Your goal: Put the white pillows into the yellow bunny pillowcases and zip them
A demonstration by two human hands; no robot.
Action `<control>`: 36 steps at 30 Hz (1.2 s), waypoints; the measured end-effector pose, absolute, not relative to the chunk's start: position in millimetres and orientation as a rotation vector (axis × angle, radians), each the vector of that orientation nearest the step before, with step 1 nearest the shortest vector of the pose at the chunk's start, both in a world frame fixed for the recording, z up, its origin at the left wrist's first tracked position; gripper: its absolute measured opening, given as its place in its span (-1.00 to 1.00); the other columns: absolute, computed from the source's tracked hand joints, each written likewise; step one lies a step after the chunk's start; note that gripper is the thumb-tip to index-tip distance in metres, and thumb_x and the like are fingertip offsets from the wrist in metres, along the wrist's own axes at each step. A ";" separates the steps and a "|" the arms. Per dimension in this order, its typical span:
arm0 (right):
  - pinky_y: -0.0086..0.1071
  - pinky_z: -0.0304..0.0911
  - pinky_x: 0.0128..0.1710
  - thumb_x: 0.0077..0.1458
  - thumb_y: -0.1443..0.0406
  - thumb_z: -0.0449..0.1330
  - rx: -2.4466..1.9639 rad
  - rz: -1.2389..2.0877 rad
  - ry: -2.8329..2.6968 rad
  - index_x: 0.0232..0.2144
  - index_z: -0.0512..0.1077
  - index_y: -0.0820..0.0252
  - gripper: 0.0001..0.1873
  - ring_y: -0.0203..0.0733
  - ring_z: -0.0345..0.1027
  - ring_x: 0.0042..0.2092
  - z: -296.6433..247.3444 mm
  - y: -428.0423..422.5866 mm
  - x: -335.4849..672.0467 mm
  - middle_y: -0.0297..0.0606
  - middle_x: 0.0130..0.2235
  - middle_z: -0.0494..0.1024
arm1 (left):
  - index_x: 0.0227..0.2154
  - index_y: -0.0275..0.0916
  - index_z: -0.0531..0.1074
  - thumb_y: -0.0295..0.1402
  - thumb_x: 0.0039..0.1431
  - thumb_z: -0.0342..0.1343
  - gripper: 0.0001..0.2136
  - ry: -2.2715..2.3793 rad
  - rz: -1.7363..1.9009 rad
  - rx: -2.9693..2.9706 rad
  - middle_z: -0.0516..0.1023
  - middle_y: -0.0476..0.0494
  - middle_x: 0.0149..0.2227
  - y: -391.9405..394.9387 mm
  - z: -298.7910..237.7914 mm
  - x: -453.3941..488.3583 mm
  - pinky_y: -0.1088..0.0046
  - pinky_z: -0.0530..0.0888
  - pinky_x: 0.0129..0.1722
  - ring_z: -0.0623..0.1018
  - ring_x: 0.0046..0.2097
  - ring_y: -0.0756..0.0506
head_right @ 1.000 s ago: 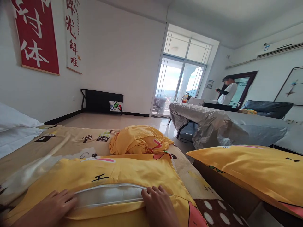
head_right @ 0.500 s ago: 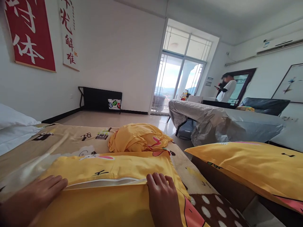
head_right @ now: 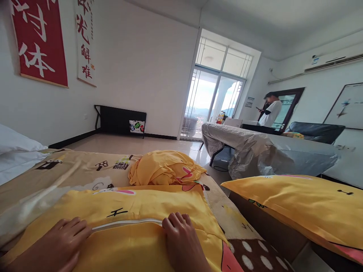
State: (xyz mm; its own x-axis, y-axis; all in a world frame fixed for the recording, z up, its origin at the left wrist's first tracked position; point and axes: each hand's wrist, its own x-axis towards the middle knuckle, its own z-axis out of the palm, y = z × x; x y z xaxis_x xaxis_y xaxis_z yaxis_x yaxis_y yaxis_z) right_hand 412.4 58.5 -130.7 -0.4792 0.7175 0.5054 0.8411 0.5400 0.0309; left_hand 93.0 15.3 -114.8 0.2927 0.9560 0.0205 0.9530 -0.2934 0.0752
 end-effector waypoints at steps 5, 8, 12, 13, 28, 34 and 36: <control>-0.31 0.17 -0.20 -0.01 0.44 0.16 -1.034 -0.290 -2.245 -0.20 0.35 0.08 -0.71 -0.15 0.31 -0.25 -131.8 53.4 391.6 -0.30 -0.27 0.49 | -0.19 -0.12 0.46 -0.33 0.13 0.05 -0.81 1.703 0.561 2.641 0.54 -0.12 -0.19 18.2 -129.5 120.8 0.32 0.44 -0.14 0.52 -0.16 -0.17; -0.33 0.17 -0.22 0.02 0.48 0.11 -0.867 -0.328 -2.183 -0.19 0.35 0.12 -0.72 -0.19 0.26 -0.27 -132.4 52.3 382.8 -0.29 -0.28 0.46 | -0.16 -0.14 0.39 -0.48 0.08 0.08 -0.75 1.563 0.865 2.845 0.54 -0.03 -0.24 21.2 -141.8 126.7 0.43 0.44 -0.16 0.52 -0.19 -0.09; -0.34 0.09 -0.26 0.14 0.50 0.03 -0.719 -0.431 -2.174 -0.38 0.34 0.16 -0.82 -0.25 0.18 -0.36 -134.8 51.1 377.9 -0.32 -0.40 0.39 | -0.22 -0.17 0.34 -0.61 0.11 -0.04 -0.76 1.420 1.018 3.071 0.52 0.00 -0.33 22.3 -146.5 131.8 0.41 0.43 -0.21 0.51 -0.27 -0.09; -0.33 0.08 -0.25 0.17 0.49 0.02 -0.695 -0.459 -2.176 -0.43 0.32 0.17 -0.81 -0.25 0.17 -0.37 -136.2 51.1 377.1 -0.32 -0.42 0.38 | -0.24 -0.17 0.35 -0.61 0.14 -0.07 -0.77 1.395 1.026 3.110 0.51 0.00 -0.35 21.9 -146.1 133.5 0.39 0.43 -0.22 0.50 -0.29 -0.09; -0.44 0.22 -0.44 0.29 0.24 -0.03 -1.069 -0.488 -2.131 -0.36 0.42 0.04 -0.75 -0.28 0.44 -0.43 -83.6 33.1 452.5 -0.37 -0.41 0.58 | 0.01 -0.11 0.38 -0.54 0.15 0.04 -0.63 1.231 0.759 3.366 0.52 0.00 -0.39 17.9 -137.3 137.5 0.48 0.47 -0.39 0.50 -0.40 -0.06; -0.35 0.29 -0.33 0.17 0.39 0.03 -1.216 -0.465 -2.153 -0.25 0.42 0.07 -0.80 -0.18 0.45 -0.32 -83.6 35.5 451.9 -0.30 -0.31 0.58 | 0.12 -0.11 0.30 -0.57 0.11 0.03 -0.51 1.176 0.663 3.373 0.53 -0.03 -0.31 19.0 -140.9 129.6 0.46 0.49 -0.31 0.51 -0.33 -0.06; -0.31 0.29 -0.26 0.04 0.48 0.05 -1.160 -0.446 -2.308 -0.22 0.41 0.07 -0.71 -0.15 0.42 -0.26 -92.6 38.3 451.7 -0.29 -0.25 0.55 | 0.12 -0.10 0.30 -0.60 0.10 0.00 -0.49 1.172 0.694 3.379 0.53 -0.02 -0.31 19.6 -141.7 128.0 0.47 0.48 -0.29 0.52 -0.32 -0.06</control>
State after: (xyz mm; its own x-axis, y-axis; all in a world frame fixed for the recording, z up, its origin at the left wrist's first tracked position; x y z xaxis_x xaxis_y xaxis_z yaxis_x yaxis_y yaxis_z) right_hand 451.7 38.3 -92.6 -0.5019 0.6428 0.5788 0.8123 0.5802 0.0600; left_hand 128.0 19.6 -141.7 0.7376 0.4684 0.4864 0.6517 -0.6823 -0.3313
